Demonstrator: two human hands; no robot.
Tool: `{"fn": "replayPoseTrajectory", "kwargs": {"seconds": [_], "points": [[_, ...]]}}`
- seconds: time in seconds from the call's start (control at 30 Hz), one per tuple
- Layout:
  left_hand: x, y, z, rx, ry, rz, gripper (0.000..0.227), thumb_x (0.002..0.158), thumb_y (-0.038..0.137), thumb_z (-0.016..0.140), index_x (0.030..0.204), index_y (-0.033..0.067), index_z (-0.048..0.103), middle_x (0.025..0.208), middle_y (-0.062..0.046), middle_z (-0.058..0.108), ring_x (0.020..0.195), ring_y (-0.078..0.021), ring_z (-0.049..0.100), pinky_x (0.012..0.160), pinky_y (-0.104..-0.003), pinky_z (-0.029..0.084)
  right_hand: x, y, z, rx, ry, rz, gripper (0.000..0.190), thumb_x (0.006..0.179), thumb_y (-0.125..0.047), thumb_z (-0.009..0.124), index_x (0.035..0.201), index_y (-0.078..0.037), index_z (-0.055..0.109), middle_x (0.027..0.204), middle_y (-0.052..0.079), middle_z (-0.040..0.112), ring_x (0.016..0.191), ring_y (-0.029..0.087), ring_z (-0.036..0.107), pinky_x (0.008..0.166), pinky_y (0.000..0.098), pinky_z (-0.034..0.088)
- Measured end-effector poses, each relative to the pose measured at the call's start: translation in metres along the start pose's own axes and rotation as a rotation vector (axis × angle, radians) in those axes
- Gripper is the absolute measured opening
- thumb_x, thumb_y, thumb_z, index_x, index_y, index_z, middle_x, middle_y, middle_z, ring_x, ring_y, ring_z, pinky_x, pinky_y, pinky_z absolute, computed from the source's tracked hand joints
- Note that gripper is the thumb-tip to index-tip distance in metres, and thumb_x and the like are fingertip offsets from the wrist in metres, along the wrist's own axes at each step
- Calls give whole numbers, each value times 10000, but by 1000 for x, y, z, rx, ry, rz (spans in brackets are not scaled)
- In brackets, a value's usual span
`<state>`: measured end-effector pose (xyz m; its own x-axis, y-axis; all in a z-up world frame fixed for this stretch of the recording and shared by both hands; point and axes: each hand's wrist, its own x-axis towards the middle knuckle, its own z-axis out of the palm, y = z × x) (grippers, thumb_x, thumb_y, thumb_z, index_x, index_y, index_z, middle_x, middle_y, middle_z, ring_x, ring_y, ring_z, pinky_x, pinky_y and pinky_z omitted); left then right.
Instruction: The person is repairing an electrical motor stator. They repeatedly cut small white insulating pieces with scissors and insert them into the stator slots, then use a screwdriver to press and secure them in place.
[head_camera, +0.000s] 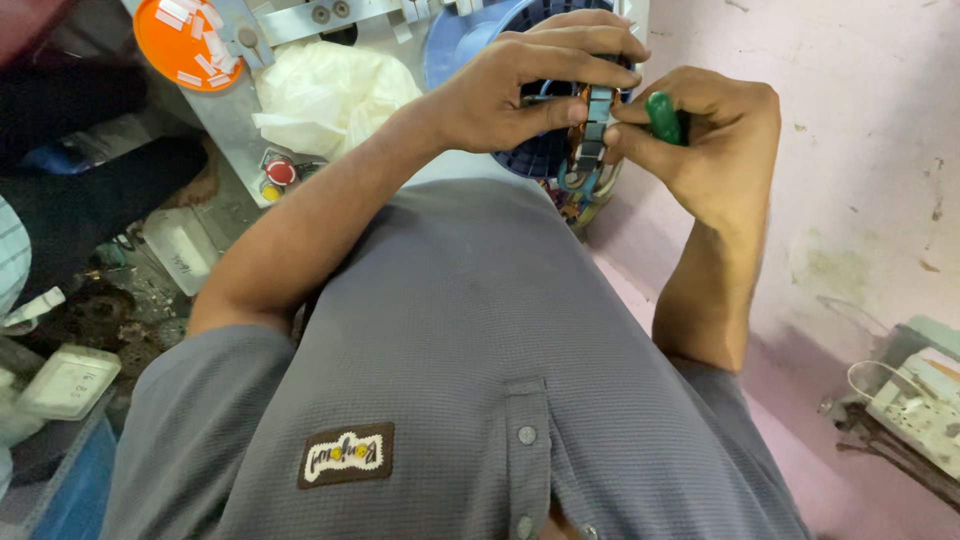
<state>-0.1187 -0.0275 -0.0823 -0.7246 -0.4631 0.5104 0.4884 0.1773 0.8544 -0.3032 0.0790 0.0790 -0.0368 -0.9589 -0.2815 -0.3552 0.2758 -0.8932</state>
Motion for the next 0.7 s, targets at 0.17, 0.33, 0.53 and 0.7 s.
{"fn": "replayPoseTrajectory", "kwargs": {"seconds": [0.17,0.33,0.53,0.7], "points": [[2,-1,-3,-8,-12,54,510,1048,367,804,1480,149,641,1609,-101,536,1533,-319,418,1320,-499,330,-2,20,-15,69,15,10,166,932,137,841,1057,66,758,1033,132,713,888,164,686,810,240,607],[0,-7,-2,-80,-14,11,529,1037,353,834,1489,155,643,1572,-87,544,1546,-308,425,1343,-494,309,13,38,-28,136,-81,16,191,853,121,885,974,45,758,992,130,719,841,158,686,746,231,593],[1,-8,-1,-121,-12,1,547,1018,324,860,1491,159,640,1566,-69,555,1543,-291,442,1344,-486,326,28,43,-40,33,-145,105,202,787,91,907,916,40,760,899,138,731,595,101,577,490,177,399],[1,-5,1,-96,-18,-20,573,984,323,873,1478,150,638,1579,-73,577,1576,-321,438,1318,-501,358,34,43,-37,58,-184,146,274,694,86,918,911,34,758,820,125,729,631,84,628,583,212,452]]}}
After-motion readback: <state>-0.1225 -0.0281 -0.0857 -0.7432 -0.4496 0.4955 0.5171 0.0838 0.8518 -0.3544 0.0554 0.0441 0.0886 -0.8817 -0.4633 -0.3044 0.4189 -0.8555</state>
